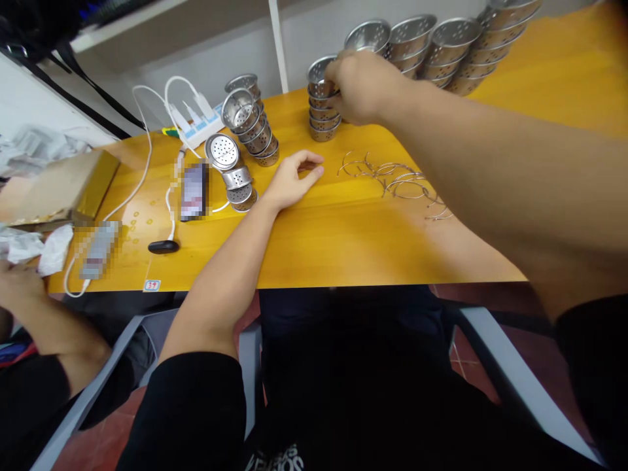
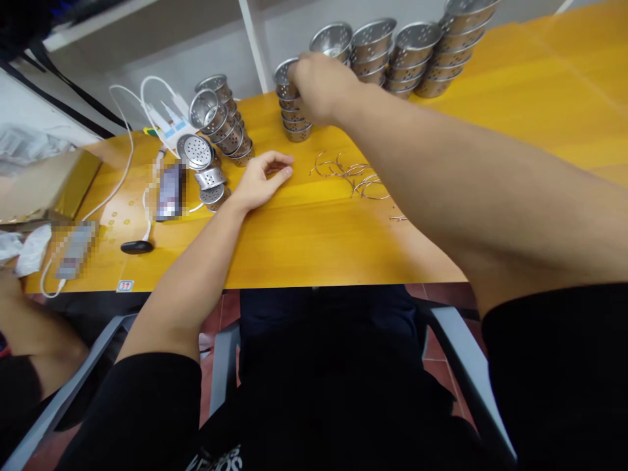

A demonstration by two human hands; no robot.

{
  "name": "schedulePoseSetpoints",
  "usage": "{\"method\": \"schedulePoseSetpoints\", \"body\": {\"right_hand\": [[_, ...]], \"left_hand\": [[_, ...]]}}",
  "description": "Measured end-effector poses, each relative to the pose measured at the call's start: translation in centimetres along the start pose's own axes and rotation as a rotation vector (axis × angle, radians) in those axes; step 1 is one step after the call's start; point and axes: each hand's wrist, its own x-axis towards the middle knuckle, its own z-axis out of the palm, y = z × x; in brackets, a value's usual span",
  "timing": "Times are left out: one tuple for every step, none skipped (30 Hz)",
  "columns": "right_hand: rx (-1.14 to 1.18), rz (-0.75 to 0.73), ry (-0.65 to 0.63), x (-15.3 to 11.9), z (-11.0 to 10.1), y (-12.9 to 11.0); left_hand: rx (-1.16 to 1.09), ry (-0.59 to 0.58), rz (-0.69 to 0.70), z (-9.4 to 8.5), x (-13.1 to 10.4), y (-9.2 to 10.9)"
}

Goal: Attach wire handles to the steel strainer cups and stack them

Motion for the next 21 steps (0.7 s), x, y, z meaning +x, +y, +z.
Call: {"method": "schedulePoseSetpoints", "body": {"right_hand": [[0.010,-0.009,0.012,-0.5,0.0,0.4],[0.022,-0.017,0.025,-1.1,0.0,0.8],[0.032,-0.020,0.037,-1.5,0.0,1.4],[0.050,-0.016,0.046,-1.9,0.0,2.1],[0.077,-0.006,0.054,-2.2,0.0,2.8],[0.105,0.005,0.062,-2.6,0.0,3.7],[0.130,0.015,0.070,-3.0,-0.1,4.7],[0.147,0.015,0.080,-3.5,-0.2,5.7],[0.143,-0.003,0.095,-4.1,-0.5,6.8],[0.118,-0.025,0.108,-4.8,-0.8,7.7],[0.091,-0.065,0.117,-5.7,-1.2,8.6],[0.066,-0.084,0.125,-6.7,-1.8,9.3],[0.045,-0.095,0.115,-7.8,-2.4,9.9],[0.024,-0.078,0.111,-8.9,-3.1,10.2],[0.007,-0.046,0.103,-10.0,-3.9,10.4],[-0.010,0.006,0.094,-11.0,-4.7,10.4],[-0.029,0.062,0.088,-12.0,-5.4,10.5],[-0.050,0.113,0.084,-12.8,-6.1,10.5],[-0.069,0.159,0.085,-13.5,-6.7,10.7],[-0.077,0.197,0.093,-14.1,-7.2,11.2],[-0.040,0.234,0.128,-14.5,-7.5,11.9]], "left_hand": [[0.001,0.000,0.004,0.0,0.0,0.0],[0.004,0.000,0.008,0.0,0.0,0.0],[0.008,-0.001,0.010,0.0,0.0,0.0],[0.012,0.000,0.010,0.0,0.0,0.0],[0.015,0.001,0.007,0.0,0.0,0.0],[0.018,0.003,0.002,0.0,0.0,0.0],[0.018,0.003,-0.001,-0.1,0.0,0.0],[0.015,0.004,-0.004,-0.1,0.0,0.0],[0.013,0.006,-0.005,-0.1,0.0,0.0],[0.011,0.005,-0.005,0.0,0.0,-0.1],[0.011,0.000,-0.004,0.0,0.1,-0.1],[0.010,-0.003,0.000,0.0,0.1,-0.1],[0.010,-0.006,0.005,0.0,0.1,-0.2],[0.009,-0.009,0.010,0.0,0.1,-0.3],[0.008,-0.011,0.013,0.0,0.1,-0.3],[0.007,-0.012,0.014,0.1,0.1,-0.3],[0.006,-0.014,0.014,0.1,0.1,-0.4],[0.004,-0.015,0.013,0.0,0.1,-0.4],[0.000,-0.017,0.017,0.0,0.1,-0.4],[-0.005,-0.016,0.022,0.0,0.0,-0.4],[-0.010,-0.015,0.027,-0.1,0.0,-0.4]]}}
